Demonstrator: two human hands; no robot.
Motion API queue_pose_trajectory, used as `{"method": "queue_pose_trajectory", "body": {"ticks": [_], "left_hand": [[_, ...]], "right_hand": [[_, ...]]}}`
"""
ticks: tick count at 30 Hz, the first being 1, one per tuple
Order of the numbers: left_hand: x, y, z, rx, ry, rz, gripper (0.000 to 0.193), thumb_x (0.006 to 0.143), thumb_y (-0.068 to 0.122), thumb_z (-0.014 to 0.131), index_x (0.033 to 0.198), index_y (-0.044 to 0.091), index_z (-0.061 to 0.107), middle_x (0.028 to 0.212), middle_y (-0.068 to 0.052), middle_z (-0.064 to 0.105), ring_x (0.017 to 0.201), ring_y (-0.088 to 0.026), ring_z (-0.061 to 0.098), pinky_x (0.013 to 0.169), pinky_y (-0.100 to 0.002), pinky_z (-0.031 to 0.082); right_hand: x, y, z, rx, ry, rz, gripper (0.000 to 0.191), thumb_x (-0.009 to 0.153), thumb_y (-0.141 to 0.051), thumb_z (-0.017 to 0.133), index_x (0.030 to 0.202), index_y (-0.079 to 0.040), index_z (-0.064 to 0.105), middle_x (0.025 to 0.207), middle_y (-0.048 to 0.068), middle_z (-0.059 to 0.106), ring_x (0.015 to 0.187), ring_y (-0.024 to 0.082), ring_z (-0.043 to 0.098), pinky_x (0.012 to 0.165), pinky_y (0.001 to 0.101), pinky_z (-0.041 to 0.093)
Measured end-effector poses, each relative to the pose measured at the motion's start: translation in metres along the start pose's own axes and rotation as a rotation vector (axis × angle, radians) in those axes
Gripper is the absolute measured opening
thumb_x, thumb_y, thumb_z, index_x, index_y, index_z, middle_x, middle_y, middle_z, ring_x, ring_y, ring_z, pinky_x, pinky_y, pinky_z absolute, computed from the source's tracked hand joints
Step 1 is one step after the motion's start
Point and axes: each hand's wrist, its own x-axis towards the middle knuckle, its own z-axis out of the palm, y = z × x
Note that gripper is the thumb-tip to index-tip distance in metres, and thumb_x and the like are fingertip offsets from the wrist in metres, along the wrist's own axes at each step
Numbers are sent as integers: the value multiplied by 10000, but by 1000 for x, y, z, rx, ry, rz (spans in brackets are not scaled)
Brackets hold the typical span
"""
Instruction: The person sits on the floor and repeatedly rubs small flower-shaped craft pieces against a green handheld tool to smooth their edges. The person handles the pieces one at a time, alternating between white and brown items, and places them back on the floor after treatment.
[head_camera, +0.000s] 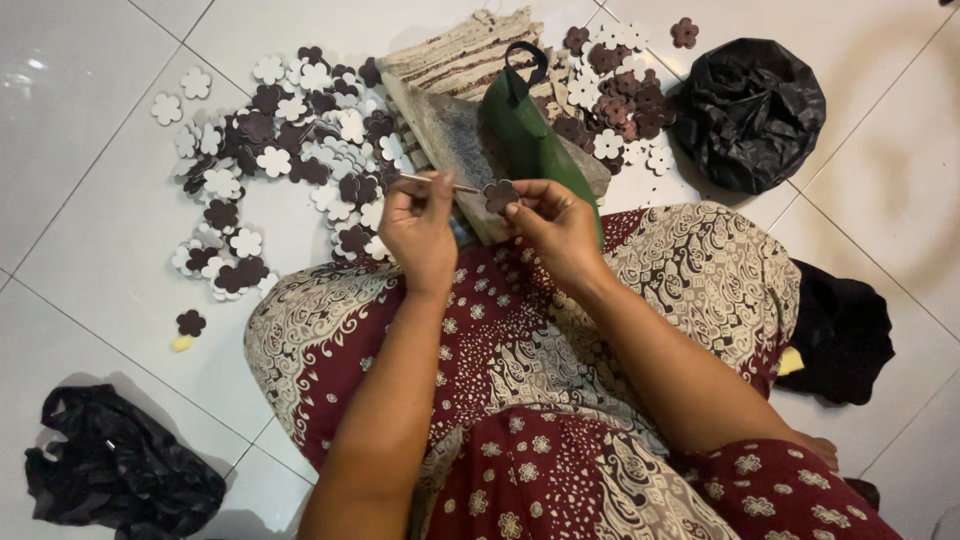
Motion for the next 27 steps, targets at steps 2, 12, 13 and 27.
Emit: {"method": "queue_pose_trajectory", "body": {"ticks": [2,12,13,27], "left_hand": [[4,4,-1,11,44,1,124,1019,78,735,1111,-2,710,1025,-73,739,919,-103,687,832,-243,586],[28,62,-37,207,138,35,291,1073,165,658,1313,3,687,1098,-87,763,926,-74,665,794,-231,564],[33,65,-43,207,181,22,298,1062,167,661,1317,13,681,1109,-78,760,951,-74,674,813,-229,573],[65,24,-55,183,316,62,271,1058,125,667,1287,-14,704,1068,-70,748,945,-88,677,798,-229,542]], "right_hand": [[0,-1,-1,15,12,27,258,936,-48,709,1189,-23,666,965,54,757,761,81,671,630,224,529],[10,-30,-44,98,76,-86,277,936,-4,676,1212,-21,655,1060,111,728,856,150,709,775,266,617],[16,-35,-52,149,84,-178,270,959,3,682,1227,-6,649,1120,126,718,908,166,710,820,280,608],[45,13,81,-1004,-110,-1061,242,790,-88,721,1024,-28,708,1021,113,689,935,304,621,801,407,529]]}}
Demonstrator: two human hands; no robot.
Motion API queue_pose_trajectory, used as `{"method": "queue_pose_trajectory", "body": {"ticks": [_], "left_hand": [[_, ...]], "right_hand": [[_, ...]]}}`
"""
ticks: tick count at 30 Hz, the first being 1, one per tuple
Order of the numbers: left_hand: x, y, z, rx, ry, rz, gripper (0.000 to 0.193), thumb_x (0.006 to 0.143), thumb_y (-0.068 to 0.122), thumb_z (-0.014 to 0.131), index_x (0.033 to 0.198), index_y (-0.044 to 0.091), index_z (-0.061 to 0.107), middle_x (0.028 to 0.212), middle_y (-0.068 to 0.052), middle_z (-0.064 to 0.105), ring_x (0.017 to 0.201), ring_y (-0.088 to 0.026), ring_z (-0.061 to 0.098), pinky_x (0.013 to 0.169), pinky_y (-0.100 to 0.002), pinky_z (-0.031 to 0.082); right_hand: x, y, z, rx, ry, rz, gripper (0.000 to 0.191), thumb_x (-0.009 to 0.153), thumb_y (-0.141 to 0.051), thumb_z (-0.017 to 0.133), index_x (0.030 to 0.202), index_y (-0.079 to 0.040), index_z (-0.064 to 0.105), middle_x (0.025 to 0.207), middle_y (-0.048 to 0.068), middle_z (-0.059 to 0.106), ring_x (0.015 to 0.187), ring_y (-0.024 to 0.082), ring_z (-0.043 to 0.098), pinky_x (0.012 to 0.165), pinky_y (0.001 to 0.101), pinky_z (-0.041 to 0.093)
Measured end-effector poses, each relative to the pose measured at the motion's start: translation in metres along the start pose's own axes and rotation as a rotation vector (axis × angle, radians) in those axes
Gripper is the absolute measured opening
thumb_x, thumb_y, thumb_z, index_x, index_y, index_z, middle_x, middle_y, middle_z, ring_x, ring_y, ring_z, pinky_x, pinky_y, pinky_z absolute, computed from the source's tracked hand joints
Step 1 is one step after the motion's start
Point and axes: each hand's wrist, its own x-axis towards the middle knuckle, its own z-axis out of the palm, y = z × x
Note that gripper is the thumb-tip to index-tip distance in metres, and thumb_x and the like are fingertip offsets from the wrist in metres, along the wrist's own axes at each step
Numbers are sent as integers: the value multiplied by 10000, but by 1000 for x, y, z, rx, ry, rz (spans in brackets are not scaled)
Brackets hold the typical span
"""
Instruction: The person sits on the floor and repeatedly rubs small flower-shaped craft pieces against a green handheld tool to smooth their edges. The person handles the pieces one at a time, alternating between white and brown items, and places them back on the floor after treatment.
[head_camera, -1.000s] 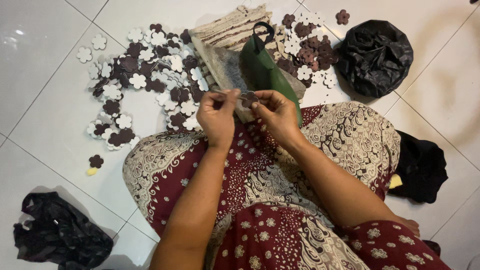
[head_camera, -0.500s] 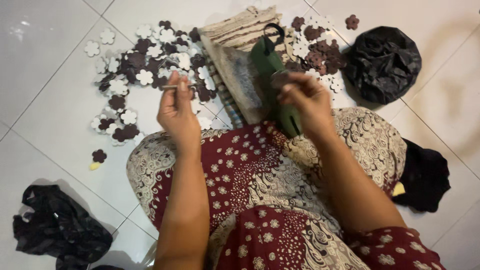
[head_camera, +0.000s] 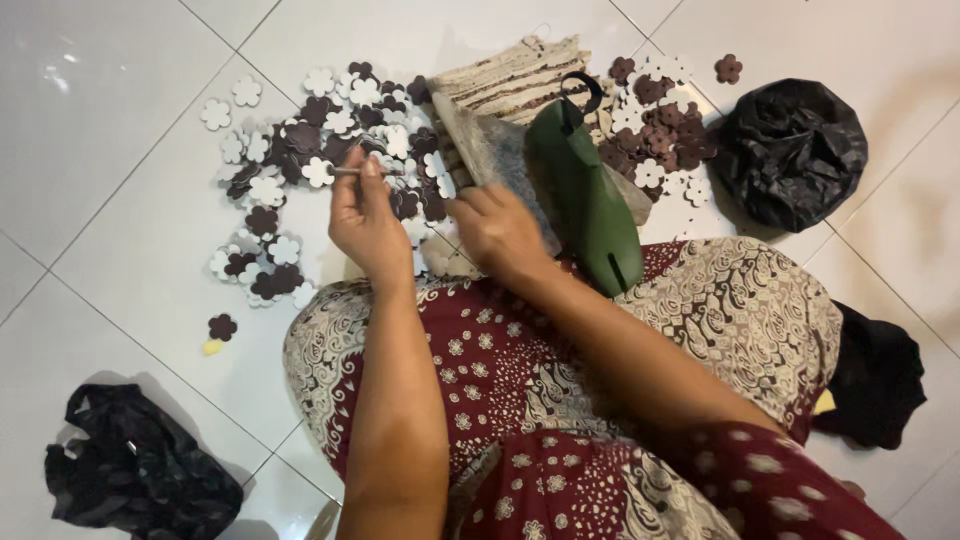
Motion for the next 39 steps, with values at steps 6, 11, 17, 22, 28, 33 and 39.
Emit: {"method": "queue_pose_trajectory", "body": {"ticks": [6,11,17,22,28,33,39], "left_hand": [[-6,-9,1,64,-145,-30,262,1027,103,669,1249,-33,699,1113,-73,756,977,-76,688,858,-236,566],[-13,-11,14,114,-257,5,216,1018,102,707,1182,-37,730,1158,-78,756,1023,-84,688,908,-241,567],[-11,-12,15,121,-260,41,188,1042,103,697,1178,-22,732,1197,-85,756,1052,-95,695,910,-241,575],[-12,-13,18,62,-301,-83,257,1029,161,676,1247,29,710,1159,-81,768,1026,-109,730,804,-231,597],[-16,-15,20,107,-412,-171,267,1040,183,645,1281,81,696,1124,-86,775,994,-114,748,790,-243,636],[-30,-18,25,168,-560,-128,251,1040,171,664,1265,77,724,1116,-69,792,1006,-82,751,876,-238,621],[-47,-28,29,147,-641,-278,179,999,112,700,1145,23,751,1190,-29,757,901,-38,684,806,-212,586]], "right_hand": [[26,-12,51,-289,-48,122,216,800,-153,652,1006,-90,670,939,80,609,896,273,610,707,402,500],[14,-17,48,-274,-28,114,155,812,-153,647,958,-104,633,918,72,602,870,273,596,701,413,493],[-9,-18,4,198,93,359,101,883,-56,725,961,-62,662,901,136,707,875,324,696,753,455,559],[-21,8,-37,355,97,882,165,935,-114,720,1100,-110,706,1056,89,776,930,216,784,829,304,630],[-30,20,-36,236,169,766,189,908,-80,742,1081,-32,682,1009,156,770,928,282,768,796,362,595],[-35,18,-33,-15,36,649,142,946,-101,712,1078,-54,699,1033,189,722,879,377,725,749,440,571],[-46,9,-80,-88,17,591,195,978,-175,711,1138,-64,695,1079,163,703,821,352,727,692,439,580]]}}
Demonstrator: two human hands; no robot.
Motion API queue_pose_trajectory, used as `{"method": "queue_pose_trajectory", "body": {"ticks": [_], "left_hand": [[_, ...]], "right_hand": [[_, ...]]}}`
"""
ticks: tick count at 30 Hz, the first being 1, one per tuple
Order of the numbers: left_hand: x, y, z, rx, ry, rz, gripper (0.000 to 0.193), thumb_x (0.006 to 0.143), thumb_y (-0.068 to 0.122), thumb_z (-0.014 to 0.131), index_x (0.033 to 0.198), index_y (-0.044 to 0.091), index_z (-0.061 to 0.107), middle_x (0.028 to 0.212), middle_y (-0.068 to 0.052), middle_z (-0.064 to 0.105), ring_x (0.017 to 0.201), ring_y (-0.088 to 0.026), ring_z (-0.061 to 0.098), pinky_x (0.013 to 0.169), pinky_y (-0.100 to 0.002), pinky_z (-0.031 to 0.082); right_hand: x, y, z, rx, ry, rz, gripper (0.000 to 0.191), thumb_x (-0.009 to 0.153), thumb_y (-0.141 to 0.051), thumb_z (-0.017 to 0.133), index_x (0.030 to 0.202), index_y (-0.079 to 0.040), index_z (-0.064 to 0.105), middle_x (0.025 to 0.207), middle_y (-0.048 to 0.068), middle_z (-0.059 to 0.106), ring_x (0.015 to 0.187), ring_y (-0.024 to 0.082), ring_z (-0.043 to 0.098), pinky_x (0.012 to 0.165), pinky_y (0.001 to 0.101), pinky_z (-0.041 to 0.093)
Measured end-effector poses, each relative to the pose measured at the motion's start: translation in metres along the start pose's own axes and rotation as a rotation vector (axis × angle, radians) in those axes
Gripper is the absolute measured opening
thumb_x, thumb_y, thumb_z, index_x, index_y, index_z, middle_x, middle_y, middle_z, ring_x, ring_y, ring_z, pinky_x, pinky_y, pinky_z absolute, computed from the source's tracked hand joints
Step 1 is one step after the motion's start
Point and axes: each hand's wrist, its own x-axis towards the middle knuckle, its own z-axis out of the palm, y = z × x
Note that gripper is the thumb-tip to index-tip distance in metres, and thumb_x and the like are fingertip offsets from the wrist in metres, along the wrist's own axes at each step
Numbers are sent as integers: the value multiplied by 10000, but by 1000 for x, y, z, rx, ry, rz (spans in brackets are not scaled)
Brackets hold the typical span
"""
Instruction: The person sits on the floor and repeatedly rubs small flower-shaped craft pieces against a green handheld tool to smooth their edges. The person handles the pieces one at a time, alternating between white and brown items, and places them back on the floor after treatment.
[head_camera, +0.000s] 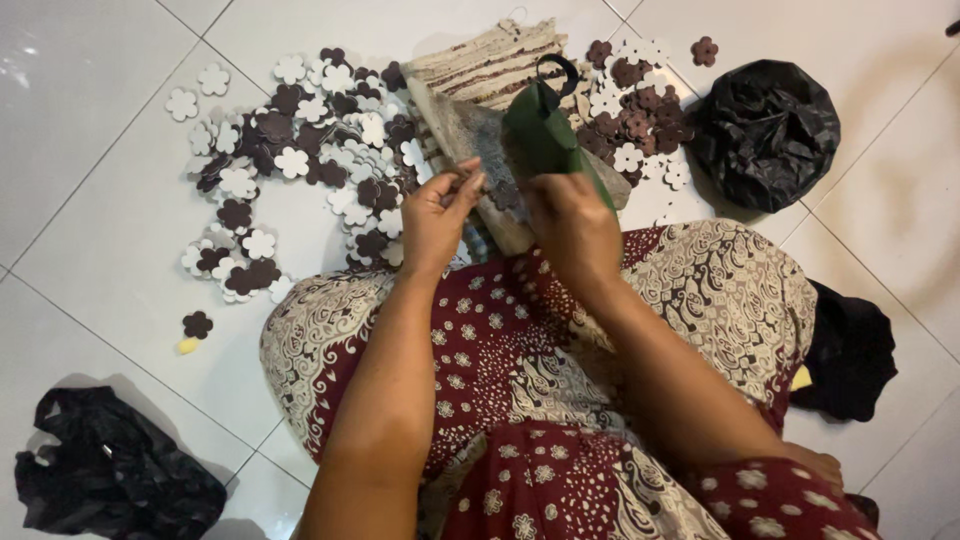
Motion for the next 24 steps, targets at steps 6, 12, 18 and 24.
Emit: {"method": "queue_pose_trajectory", "body": {"ticks": [6,12,18,24], "left_hand": [[5,-12,9,-40,-13,37,190,997,97,706,1168,29,756,1107,-27,776,931,-34,696,834,-193,577],[-1,-3,10,196,-3,-35,162,978,113,715,1124,88,782,1079,9,784,789,-36,644,669,-204,535],[-2,7,12,172,-6,96,168,998,126,708,1147,74,766,1040,1,786,845,-22,670,738,-202,554],[-2,10,11,300,-6,171,148,998,116,700,1107,33,757,1067,-50,794,906,-73,708,787,-248,572]], "right_hand": [[-14,21,-52,-106,-16,175,443,918,-238,790,1305,-93,629,1256,171,660,1052,340,676,837,437,569],[-7,30,-41,-32,-209,254,783,850,-256,802,1515,-105,416,1350,187,595,1254,346,569,1075,458,462],[-5,35,-37,-6,-273,239,725,882,-245,781,1495,-90,428,1367,198,589,1272,359,554,1104,483,428],[-7,37,-36,-17,-222,171,679,877,-229,781,1465,-81,475,1376,204,582,1250,410,551,1055,482,451]]}}
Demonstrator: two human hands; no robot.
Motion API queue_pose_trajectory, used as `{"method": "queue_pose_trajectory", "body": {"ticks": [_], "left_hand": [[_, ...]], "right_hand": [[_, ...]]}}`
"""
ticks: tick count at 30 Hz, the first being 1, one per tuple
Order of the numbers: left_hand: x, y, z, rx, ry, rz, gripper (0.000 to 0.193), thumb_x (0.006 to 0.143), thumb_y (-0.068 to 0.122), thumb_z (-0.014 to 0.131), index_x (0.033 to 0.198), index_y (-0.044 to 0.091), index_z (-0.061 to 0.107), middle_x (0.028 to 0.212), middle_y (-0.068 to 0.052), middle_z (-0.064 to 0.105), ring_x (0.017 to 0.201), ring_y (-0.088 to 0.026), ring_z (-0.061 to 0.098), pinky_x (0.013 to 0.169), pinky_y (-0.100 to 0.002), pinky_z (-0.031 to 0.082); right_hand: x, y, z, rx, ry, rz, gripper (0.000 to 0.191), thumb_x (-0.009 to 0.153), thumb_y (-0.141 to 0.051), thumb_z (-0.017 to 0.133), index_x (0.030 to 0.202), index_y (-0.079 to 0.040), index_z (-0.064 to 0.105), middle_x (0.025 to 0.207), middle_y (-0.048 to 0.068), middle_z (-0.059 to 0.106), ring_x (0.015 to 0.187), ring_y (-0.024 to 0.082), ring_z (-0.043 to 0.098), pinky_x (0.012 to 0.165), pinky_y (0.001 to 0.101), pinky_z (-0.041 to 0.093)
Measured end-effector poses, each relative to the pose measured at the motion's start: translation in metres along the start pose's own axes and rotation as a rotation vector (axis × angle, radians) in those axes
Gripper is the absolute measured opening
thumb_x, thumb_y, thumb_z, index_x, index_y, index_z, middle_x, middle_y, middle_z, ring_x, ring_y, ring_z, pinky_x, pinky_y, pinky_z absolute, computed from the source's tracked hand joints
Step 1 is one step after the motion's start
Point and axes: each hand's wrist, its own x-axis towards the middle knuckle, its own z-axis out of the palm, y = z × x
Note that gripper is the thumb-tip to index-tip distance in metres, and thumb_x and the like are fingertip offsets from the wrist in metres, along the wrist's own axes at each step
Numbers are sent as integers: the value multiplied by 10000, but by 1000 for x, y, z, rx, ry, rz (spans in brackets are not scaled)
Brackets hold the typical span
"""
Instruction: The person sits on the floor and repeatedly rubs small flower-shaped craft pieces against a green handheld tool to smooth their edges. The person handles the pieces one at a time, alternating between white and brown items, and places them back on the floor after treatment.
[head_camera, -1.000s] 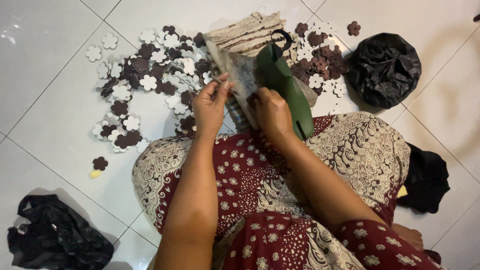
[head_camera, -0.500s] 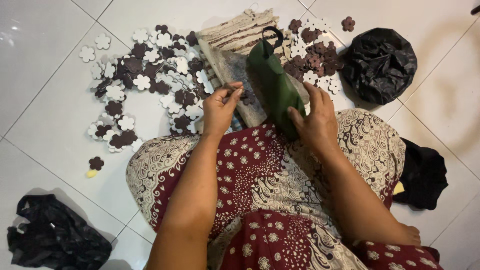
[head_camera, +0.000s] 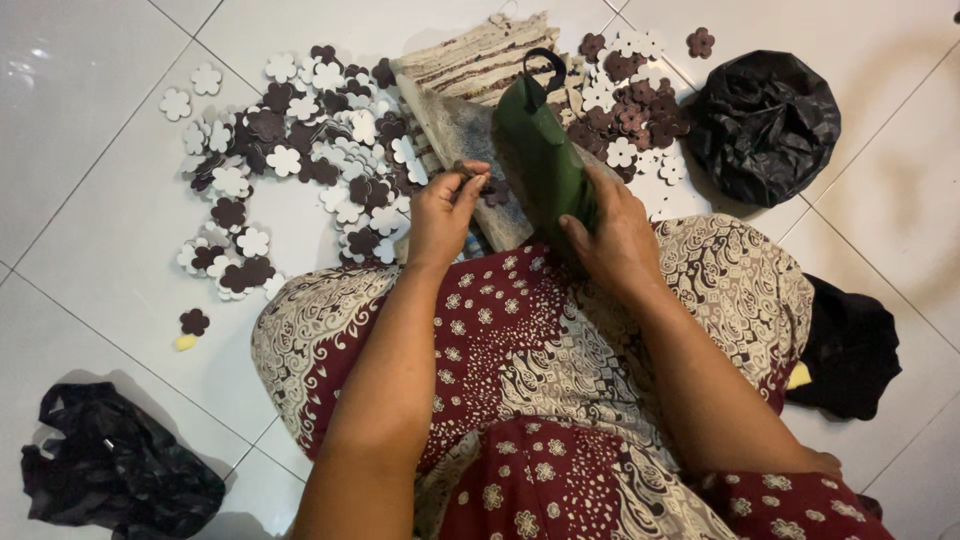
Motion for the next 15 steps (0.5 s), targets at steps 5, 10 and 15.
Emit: {"method": "queue_pose_trajectory", "body": {"ticks": [5,10,15], "left_hand": [[-3,6,0,99,-10,100,142,1000,123,700,1116,53,745,1090,-89,780,974,-154,758,823,-292,592],[-4,7,5,240,-28,130,160,978,151,727,1125,92,753,1070,-82,780,914,-191,769,780,-314,608],[-5,2,12,351,-51,168,197,946,175,728,1135,156,782,1095,-80,772,908,-215,769,782,-331,620]], "right_hand": [[-2,3,3,5,19,-17,681,877,-239,778,1470,-88,479,1389,193,580,1263,406,548,1056,481,454],[5,1,11,-5,17,23,826,859,-342,824,1530,-92,414,1452,233,508,1302,427,495,1084,493,441],[18,-8,34,-90,11,110,1156,703,-480,915,1574,-92,260,1472,209,434,1284,426,429,1040,512,442]]}}
